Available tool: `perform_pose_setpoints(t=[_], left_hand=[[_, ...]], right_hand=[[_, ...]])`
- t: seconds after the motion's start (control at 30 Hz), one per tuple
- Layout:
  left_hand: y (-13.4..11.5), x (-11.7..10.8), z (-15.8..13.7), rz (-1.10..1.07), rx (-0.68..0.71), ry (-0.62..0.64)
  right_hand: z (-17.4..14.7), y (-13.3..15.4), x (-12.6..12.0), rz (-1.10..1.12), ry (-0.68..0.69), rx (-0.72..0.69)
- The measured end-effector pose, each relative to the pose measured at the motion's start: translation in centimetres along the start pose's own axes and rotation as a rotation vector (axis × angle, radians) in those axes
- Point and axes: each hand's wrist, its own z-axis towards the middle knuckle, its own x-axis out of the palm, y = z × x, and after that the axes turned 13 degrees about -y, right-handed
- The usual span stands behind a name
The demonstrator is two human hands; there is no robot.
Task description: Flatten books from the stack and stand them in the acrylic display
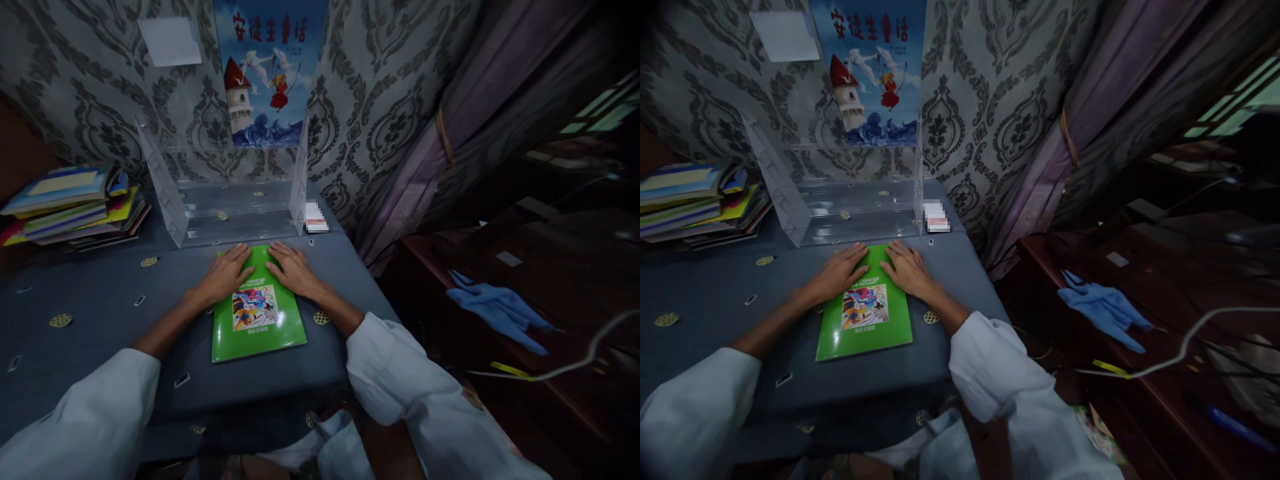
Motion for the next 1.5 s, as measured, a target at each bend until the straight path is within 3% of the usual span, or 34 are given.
perform_pose_setpoints(t=[0.7, 1.5], left_hand=[[-4.0, 0.0, 3.9, -0.046, 0.130, 0.121], [-4.2, 1.3, 4.2, -0.113, 0.190, 0.029]], right_hand=[[-1.5, -1.5, -0.2, 0.119, -0.082, -0.083], [-4.0, -0.7, -0.6, 0.136, -0.084, -0.045]])
